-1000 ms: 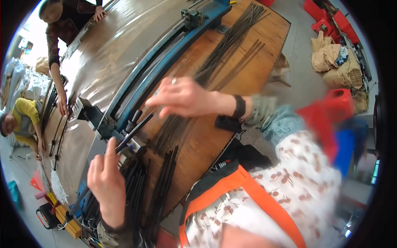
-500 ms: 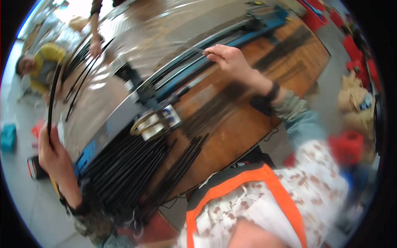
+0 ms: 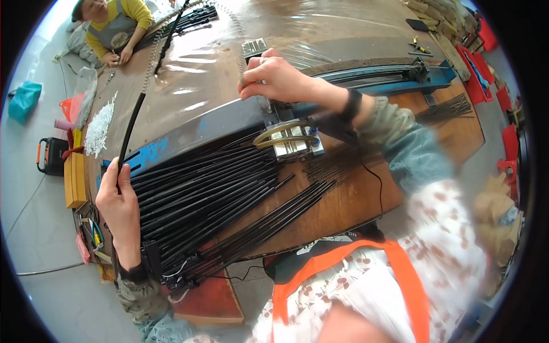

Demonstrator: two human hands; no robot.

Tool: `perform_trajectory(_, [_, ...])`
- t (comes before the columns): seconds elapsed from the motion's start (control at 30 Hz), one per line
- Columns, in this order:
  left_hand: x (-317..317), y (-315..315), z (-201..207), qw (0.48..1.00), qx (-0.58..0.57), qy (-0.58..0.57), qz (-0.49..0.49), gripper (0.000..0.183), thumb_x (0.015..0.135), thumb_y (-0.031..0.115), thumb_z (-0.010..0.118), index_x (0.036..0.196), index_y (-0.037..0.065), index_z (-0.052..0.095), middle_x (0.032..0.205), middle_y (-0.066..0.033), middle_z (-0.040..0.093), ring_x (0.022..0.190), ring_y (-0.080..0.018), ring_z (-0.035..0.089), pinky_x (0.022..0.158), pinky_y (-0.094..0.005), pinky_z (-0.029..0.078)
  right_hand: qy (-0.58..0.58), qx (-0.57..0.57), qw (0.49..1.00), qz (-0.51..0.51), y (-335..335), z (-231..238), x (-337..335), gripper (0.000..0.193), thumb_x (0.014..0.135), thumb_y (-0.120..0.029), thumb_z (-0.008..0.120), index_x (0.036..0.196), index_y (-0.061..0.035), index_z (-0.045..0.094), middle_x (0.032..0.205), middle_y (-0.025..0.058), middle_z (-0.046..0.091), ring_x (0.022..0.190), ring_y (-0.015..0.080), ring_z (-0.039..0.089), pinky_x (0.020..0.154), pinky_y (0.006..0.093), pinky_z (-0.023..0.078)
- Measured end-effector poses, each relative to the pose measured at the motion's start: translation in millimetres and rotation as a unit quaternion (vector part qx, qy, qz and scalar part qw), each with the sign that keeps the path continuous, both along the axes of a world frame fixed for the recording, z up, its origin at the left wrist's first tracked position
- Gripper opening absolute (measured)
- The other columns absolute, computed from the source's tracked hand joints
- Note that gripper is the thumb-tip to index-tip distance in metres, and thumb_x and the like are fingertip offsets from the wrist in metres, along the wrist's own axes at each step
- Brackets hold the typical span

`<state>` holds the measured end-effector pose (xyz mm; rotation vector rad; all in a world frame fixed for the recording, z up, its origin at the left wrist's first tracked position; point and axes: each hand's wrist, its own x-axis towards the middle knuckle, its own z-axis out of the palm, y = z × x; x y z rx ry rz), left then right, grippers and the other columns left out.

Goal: Feeding and aligning long black metal rods into a processing machine on a fabrication floor.

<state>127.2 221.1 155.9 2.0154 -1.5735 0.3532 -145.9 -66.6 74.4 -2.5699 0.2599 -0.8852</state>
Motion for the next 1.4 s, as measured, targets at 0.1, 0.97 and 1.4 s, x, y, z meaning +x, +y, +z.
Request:
perform_trajectory(0.1, [-4.8, -13.7, -4.0, 1.0, -0.015, 0.008, -0.014, 0.023, 0.097, 0.012, 0.064, 0.112, -0.005, 0.066, 0.092, -0.0203, 0.069, 0.077, -0.0258, 0.066, 0.073, -0.0334, 0.051, 0.18, -0.102, 0.978, -0.02, 11.2, 2.7, 17.9, 0.011, 0.085, -0.023, 0.073, 0.084, -0.013, 0.071, 0.072, 0.0053, 0.064, 0.087, 0.0247, 0.061, 0.089, 0.0372, 0.037])
perform_trajectory(0.97, [-98.3, -177.6, -105.5, 0.964, 0.095, 0.037, -0.245, 0.021, 0.092, 0.022, 0.062, 0.087, 0.002, 0.067, 0.084, -0.0163, 0.067, 0.08, -0.0361, 0.066, 0.073, -0.044, 0.053, 0.124, -0.277, 0.872, -0.383, -80.8, -57.5, -333.9, 0.009, 0.096, -0.015, 0.061, 0.098, -0.0066, 0.063, 0.091, 0.007, 0.062, 0.102, 0.0254, 0.058, 0.107, 0.0405, 0.035])
perform_trajectory(1.4, [-95.9, -183.6, -110.3, 0.955, 0.114, 0.029, -0.274, 0.02, 0.093, 0.025, 0.063, 0.089, 0.005, 0.062, 0.084, -0.0156, 0.067, 0.079, -0.0377, 0.066, 0.068, -0.0452, 0.053, 0.106, -0.3, 0.894, -0.316, -10.3, -14.4, -273.8, 0.031, 0.088, -0.004, 0.066, 0.119, -0.006, 0.069, 0.112, 0.0078, 0.07, 0.114, 0.0284, 0.059, 0.101, 0.0394, 0.038])
